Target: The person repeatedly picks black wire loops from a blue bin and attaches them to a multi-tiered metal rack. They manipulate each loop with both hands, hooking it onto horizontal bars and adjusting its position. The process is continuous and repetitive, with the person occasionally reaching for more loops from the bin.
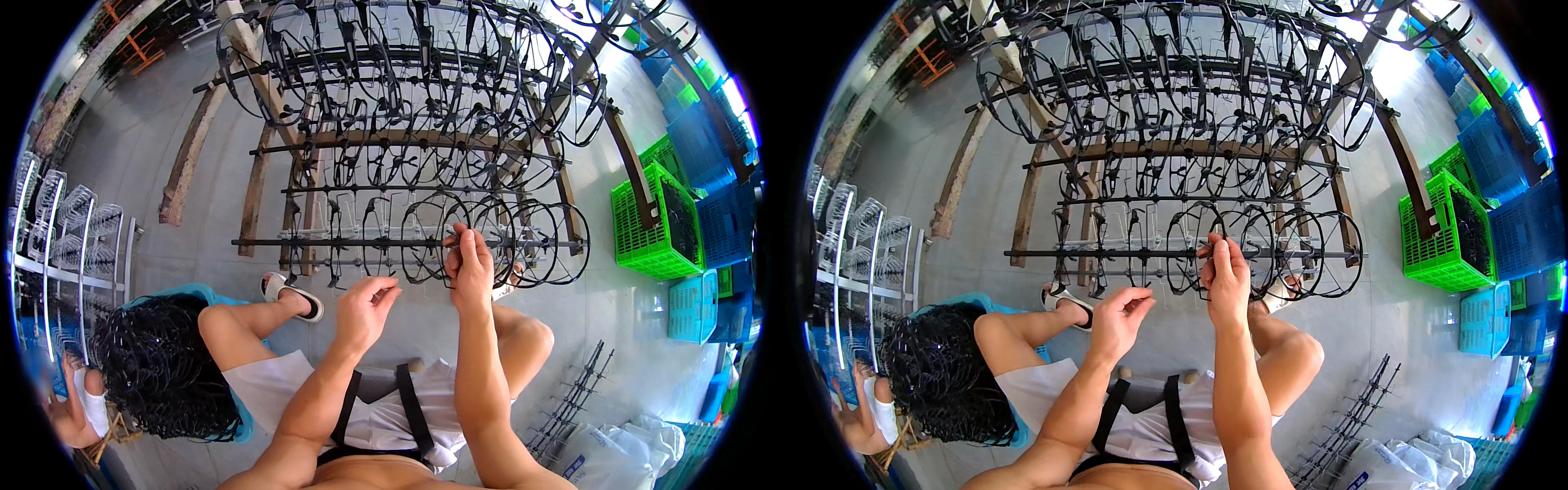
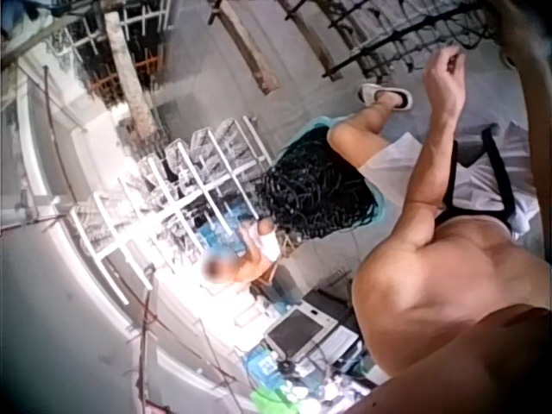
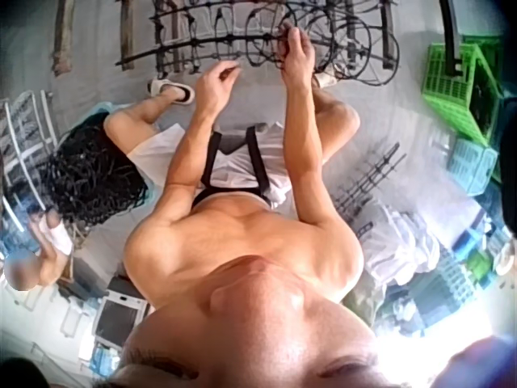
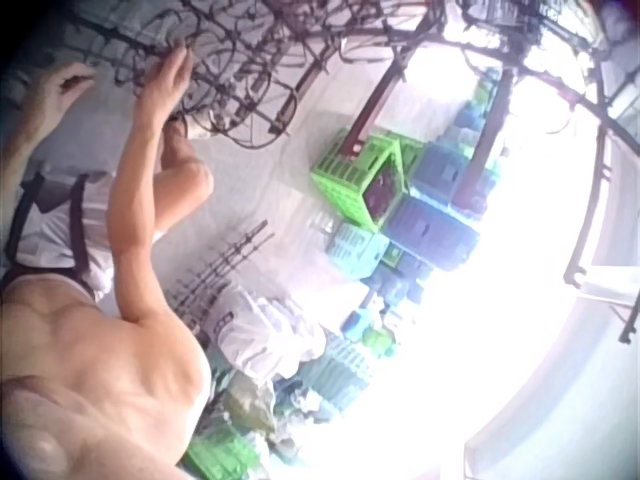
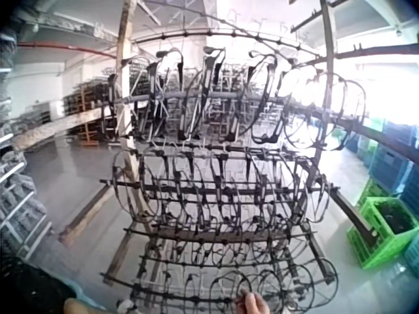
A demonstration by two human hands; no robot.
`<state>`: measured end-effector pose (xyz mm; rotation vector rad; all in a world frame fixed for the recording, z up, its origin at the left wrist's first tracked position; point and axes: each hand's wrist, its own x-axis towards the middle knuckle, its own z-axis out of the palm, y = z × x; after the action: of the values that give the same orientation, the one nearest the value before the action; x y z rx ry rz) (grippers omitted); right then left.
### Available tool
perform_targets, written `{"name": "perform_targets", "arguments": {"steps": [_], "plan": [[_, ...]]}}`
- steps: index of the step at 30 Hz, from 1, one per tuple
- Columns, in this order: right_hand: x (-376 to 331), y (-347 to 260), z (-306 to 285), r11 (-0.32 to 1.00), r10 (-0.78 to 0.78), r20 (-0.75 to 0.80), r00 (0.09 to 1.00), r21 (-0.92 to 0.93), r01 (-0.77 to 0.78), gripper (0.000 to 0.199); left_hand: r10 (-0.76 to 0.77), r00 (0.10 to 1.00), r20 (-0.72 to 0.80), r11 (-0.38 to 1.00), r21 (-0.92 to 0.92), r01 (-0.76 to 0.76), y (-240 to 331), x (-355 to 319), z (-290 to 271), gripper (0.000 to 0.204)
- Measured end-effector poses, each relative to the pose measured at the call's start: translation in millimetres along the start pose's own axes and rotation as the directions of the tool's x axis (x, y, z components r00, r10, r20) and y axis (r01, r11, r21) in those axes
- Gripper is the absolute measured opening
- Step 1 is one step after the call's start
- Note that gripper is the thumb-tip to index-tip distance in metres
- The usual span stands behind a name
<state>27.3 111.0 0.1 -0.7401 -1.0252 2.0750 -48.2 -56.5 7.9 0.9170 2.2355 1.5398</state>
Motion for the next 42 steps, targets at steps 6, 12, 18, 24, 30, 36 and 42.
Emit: {"name": "perform_targets", "arguments": {"steps": [6,12,18,24,30,36,42], "plan": [[-22.6,24.3,-24.7,0.977,-0.138,0.045,0.989,-0.156,0.144,0.017,0.017,1.000,-0.021,1.000,-0.022,-0.017,-4.1,1.6,6.9,0.013],[-41.1,39.8,-37.4,0.972,-0.046,-0.012,0.999,-0.231,0.042,0.029,0.053,0.989,-0.139,0.989,-0.129,-0.071,-11.0,6.4,-0.5,0.011],[-37.8,38.7,-55.3,0.975,-0.221,0.099,0.970,0.004,0.221,0.026,0.149,0.985,-0.090,0.982,-0.101,-0.158,-13.3,5.2,6.8,0.014],[-30.5,35.2,-60.8,0.984,-0.174,0.135,0.976,0.072,0.165,0.022,0.095,0.995,-0.032,0.988,-0.117,-0.098,-19.3,0.0,0.0,0.012],[-23.9,23.1,-67.5,0.968,-0.186,0.082,0.979,-0.156,0.197,0.033,0.149,0.989,-0.028,0.985,-0.083,-0.150,-14.6,-18.0,-20.2,0.027],[-66.9,20.4,-15.3,0.221,-0.609,0.100,0.787,-0.932,0.289,0.049,0.258,0.751,-0.608,0.948,0.308,-0.077,-23.1,-78.6,-252.2,0.024],[-123.8,66.2,67.0,0.232,-0.394,0.517,0.760,-0.745,0.626,0.038,0.481,0.475,-0.737,0.514,0.676,0.528,-62.4,-181.1,-426.6,0.034]]}}
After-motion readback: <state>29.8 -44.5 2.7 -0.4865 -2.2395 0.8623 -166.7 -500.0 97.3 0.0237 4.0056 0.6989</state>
